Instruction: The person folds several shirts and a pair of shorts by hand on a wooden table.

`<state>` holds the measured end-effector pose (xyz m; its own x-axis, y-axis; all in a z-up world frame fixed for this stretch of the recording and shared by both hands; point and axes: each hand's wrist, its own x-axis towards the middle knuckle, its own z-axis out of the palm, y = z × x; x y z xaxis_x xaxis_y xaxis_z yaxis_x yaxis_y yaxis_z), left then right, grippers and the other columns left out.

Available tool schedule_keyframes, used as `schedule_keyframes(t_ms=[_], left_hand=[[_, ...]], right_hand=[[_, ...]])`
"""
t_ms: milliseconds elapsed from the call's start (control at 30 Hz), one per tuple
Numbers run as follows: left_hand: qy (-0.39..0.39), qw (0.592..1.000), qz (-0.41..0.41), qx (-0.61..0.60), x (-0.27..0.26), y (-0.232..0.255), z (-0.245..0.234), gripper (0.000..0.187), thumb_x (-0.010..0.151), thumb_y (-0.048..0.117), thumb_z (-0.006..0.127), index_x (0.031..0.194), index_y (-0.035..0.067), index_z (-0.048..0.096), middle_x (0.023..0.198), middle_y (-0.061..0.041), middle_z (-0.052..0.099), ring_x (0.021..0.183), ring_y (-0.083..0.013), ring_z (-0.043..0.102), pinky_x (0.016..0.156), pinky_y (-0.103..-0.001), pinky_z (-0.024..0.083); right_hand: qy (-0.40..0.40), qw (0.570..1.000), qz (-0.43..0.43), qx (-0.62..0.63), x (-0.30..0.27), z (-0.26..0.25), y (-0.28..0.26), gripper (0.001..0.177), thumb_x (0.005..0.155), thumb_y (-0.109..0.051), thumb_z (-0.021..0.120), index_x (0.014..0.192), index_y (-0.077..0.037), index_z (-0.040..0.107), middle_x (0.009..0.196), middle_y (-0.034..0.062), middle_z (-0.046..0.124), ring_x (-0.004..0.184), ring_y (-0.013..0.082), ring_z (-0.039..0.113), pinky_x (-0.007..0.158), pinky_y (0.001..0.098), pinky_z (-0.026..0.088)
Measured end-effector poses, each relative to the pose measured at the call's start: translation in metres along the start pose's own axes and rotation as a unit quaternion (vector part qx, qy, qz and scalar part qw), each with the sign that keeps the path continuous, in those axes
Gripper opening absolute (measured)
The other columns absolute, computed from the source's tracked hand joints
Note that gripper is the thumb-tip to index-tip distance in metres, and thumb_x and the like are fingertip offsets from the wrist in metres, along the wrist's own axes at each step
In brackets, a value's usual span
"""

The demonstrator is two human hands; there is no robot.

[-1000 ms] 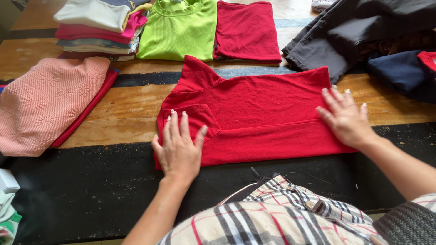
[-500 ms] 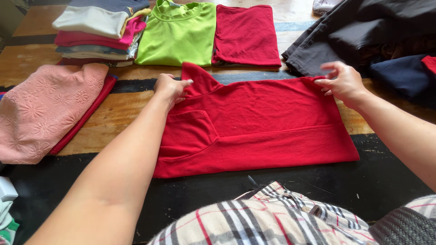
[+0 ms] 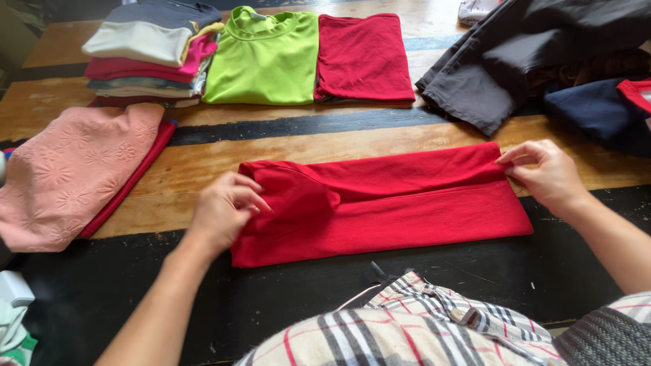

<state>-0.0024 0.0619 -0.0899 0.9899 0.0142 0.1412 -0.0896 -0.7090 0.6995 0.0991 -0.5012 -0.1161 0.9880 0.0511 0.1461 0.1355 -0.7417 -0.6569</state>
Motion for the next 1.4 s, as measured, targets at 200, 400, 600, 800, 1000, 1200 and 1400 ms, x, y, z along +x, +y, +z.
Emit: schedule_keyframes(t_ms=[200, 400, 600, 800, 1000, 1200, 1400], left_hand=[[0.103, 0.985, -0.131, 0.049, -0.009, 0.021, 0.021, 0.025, 0.087, 0.004, 0.062, 0.090, 0.019, 0.082, 0.106, -0.006, 0.068, 0.084, -0.0209, 0.069, 0.085, -0.034, 0.056], [0.247, 0.955, -0.034, 0.163, 0.008, 0.035, 0.048, 0.030, 0.091, 0.021, 0.071, 0.114, 0.001, 0.065, 0.115, -0.018, 0.057, 0.110, -0.0331, 0.059, 0.098, -0.043, 0.049], [0.127, 0.976, 0.041, 0.173, 0.011, 0.064, 0.094, 0.050, 0.106, 0.032, 0.056, 0.147, 0.004, 0.049, 0.150, -0.020, 0.047, 0.141, -0.0342, 0.047, 0.122, -0.043, 0.037], [-0.010, 0.961, -0.100, 0.257, -0.003, 0.055, 0.097, 0.076, 0.098, 0.067, 0.031, 0.161, 0.028, 0.015, 0.169, -0.010, 0.002, 0.155, -0.0302, -0.002, 0.122, -0.058, 0.000], [0.031, 0.960, -0.104, 0.256, -0.008, 0.040, 0.092, 0.075, 0.100, 0.064, 0.032, 0.162, 0.024, 0.018, 0.169, -0.010, 0.006, 0.155, -0.0315, 0.001, 0.121, -0.061, 0.002], [0.114, 0.947, -0.003, 0.299, -0.026, 0.059, 0.105, 0.070, 0.103, 0.053, 0.040, 0.158, 0.011, 0.033, 0.167, -0.019, 0.017, 0.156, -0.0341, 0.008, 0.120, -0.064, 0.006], [0.132, 0.966, 0.060, 0.215, -0.032, 0.118, 0.137, 0.061, 0.100, 0.044, 0.053, 0.149, 0.008, 0.047, 0.162, -0.021, 0.029, 0.153, -0.0354, 0.019, 0.122, -0.060, 0.013]], right_hand=[[0.069, 0.988, 0.016, -0.134, -0.008, 0.011, -0.017, 0.025, 0.089, -0.007, 0.066, 0.110, -0.015, 0.078, 0.126, 0.0169, 0.059, 0.111, 0.0305, 0.062, 0.096, 0.0425, 0.052], [0.067, 0.983, -0.062, -0.162, -0.029, 0.041, -0.052, 0.041, 0.099, -0.030, 0.059, 0.136, -0.012, 0.060, 0.149, 0.0152, 0.051, 0.145, 0.0319, 0.041, 0.118, 0.0535, 0.029], [-0.040, 0.973, -0.022, -0.227, -0.041, 0.075, -0.071, 0.066, 0.097, -0.050, 0.050, 0.156, -0.022, 0.037, 0.168, 0.0051, 0.025, 0.156, 0.0243, 0.014, 0.117, 0.0714, 0.004], [-0.034, 0.964, -0.004, -0.265, -0.037, 0.071, -0.046, 0.073, 0.096, -0.063, 0.042, 0.157, -0.024, 0.032, 0.170, 0.0087, 0.014, 0.156, 0.0289, 0.005, 0.114, 0.0715, 0.005], [0.033, 0.966, 0.100, -0.236, -0.039, 0.054, -0.040, 0.083, 0.098, -0.067, 0.044, 0.159, -0.012, 0.036, 0.157, 0.0216, 0.033, 0.144, 0.0380, 0.027, 0.115, 0.0634, 0.026], [0.049, 0.960, 0.199, -0.192, -0.028, 0.043, -0.051, 0.071, 0.096, -0.063, 0.060, 0.135, -0.003, 0.055, 0.130, 0.0216, 0.064, 0.118, 0.0385, 0.062, 0.100, 0.0512, 0.047], [0.070, 0.984, 0.167, -0.008, -0.025, 0.028, -0.031, 0.046, 0.091, -0.043, 0.076, 0.109, -0.002, 0.066, 0.097, 0.0136, 0.074, 0.090, 0.0262, 0.070, 0.082, 0.0412, 0.054]])
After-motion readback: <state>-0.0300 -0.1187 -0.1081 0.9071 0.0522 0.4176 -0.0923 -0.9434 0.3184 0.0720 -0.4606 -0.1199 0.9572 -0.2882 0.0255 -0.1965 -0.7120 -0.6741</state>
